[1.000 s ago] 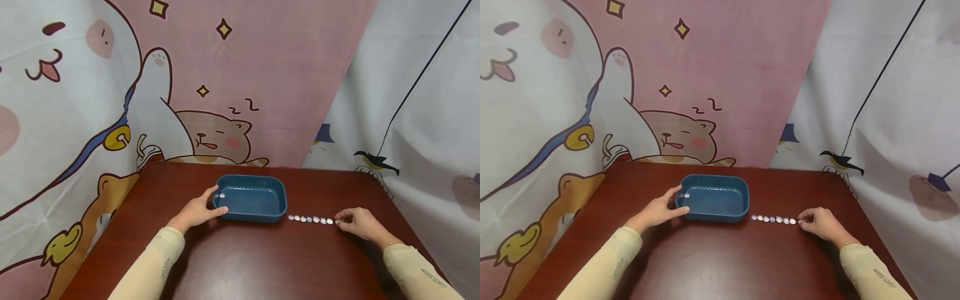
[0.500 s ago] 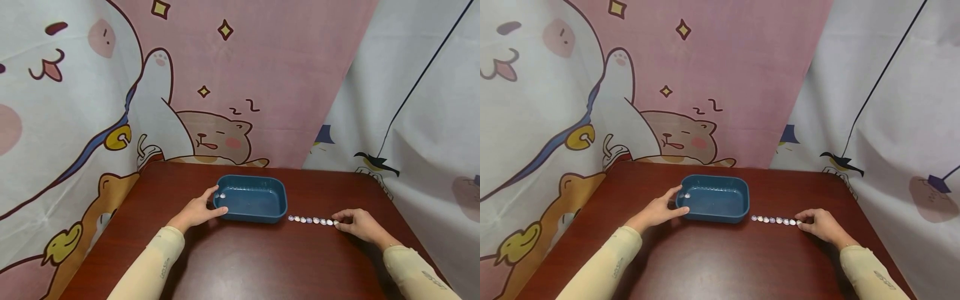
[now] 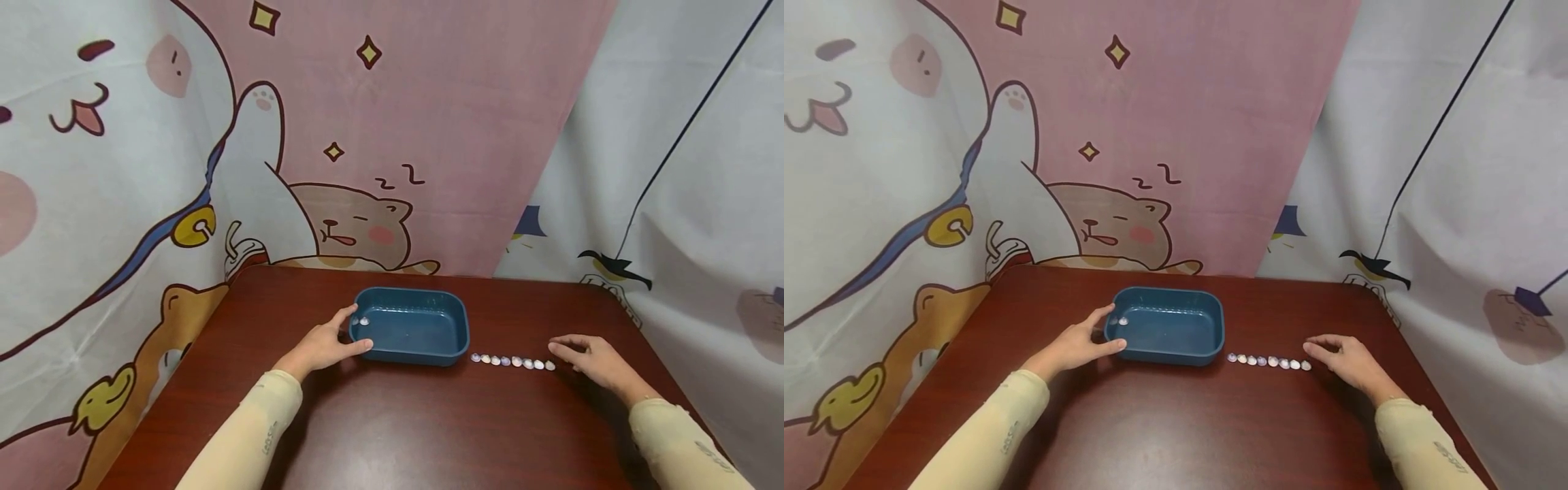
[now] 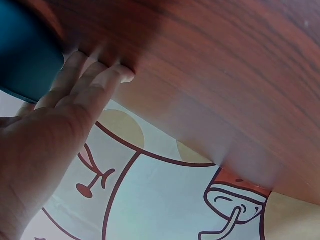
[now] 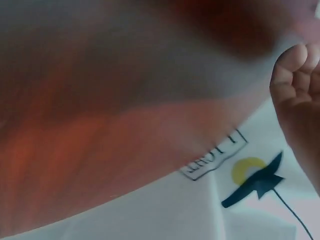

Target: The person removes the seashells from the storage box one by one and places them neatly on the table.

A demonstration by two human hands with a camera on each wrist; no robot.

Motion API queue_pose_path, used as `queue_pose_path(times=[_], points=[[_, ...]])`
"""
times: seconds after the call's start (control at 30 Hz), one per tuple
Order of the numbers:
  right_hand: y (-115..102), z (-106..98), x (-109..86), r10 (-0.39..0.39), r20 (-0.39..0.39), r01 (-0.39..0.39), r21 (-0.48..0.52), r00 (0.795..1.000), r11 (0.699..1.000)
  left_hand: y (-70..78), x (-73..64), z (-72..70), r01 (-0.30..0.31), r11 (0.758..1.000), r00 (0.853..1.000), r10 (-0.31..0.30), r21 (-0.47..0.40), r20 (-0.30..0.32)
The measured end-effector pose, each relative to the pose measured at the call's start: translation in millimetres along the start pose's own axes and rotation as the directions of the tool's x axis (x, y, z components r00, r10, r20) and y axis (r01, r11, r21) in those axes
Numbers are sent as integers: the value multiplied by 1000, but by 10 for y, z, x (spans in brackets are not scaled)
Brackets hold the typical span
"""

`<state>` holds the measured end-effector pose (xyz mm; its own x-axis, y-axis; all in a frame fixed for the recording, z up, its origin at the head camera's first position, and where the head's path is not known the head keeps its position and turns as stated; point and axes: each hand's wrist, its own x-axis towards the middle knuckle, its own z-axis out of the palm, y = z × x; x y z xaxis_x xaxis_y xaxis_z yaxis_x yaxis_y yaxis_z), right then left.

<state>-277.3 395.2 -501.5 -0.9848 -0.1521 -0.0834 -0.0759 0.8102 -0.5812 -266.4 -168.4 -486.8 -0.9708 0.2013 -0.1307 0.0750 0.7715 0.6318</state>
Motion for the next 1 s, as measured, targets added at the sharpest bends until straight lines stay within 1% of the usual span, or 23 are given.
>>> queue_pose_path(times=[0.07, 0.13, 0.2, 0.27, 0.33, 0.43, 0.5, 0.57, 0.6, 0.67, 0.77, 0.87, 1.0], points=[[-126, -44, 56, 23, -26, -22, 61, 999, 998, 5, -9, -6, -2, 1000, 1000, 2, 5, -2], [-351, -69, 151, 25, -65, -18, 109, 998, 994, 9, -21, -15, 1, 1000, 1000, -1, 14, -8], [-650, -41, 277, 3, -99, 11, 145, 995, 989, 6, -27, -19, 7, 1000, 1000, -7, 21, -12], [-1004, 62, 419, -54, -121, 73, 157, 991, 985, 0, -28, -18, 14, 1000, 1000, -14, 23, -11], [-1371, 257, 564, -131, -115, 148, 160, 985, 976, -8, -21, -7, 21, 1000, 1000, -21, 19, -6], [-1877, 680, 755, -239, -45, 243, 137, 970, 960, -7, -9, 11, 19, 1000, 1000, -19, 20, -3], [-2153, 999, 851, -267, 32, 261, 123, 963, 957, 2, -5, 33, 21, 1000, 1000, -21, 16, 5], [-2394, 1320, 949, -284, 106, 276, 87, 953, 957, -8, -6, 44, 26, 1000, 1000, -26, 17, 12], [-2495, 1463, 992, -290, 130, 285, 61, 948, 957, -9, -8, 51, 25, 1000, 1000, -26, 15, 15], [-2663, 1701, 1059, -286, 152, 287, 16, 946, 958, -11, -7, 74, 22, 1000, 1000, -22, 7, 20], [-2820, 1939, 1146, -293, 122, 301, -54, 948, 952, -10, 6, 103, 2, 1000, 1000, -2, 0, 13], [-2898, 2049, 1201, -286, 95, 295, -105, 954, 950, -24, 24, 116, -11, 1000, 1000, 11, -2, 5], [-2970, 2084, 1246, -280, 100, 292, -134, 955, 947, -60, 32, 67, -14, 1000, 1000, 14, 2, -3]])
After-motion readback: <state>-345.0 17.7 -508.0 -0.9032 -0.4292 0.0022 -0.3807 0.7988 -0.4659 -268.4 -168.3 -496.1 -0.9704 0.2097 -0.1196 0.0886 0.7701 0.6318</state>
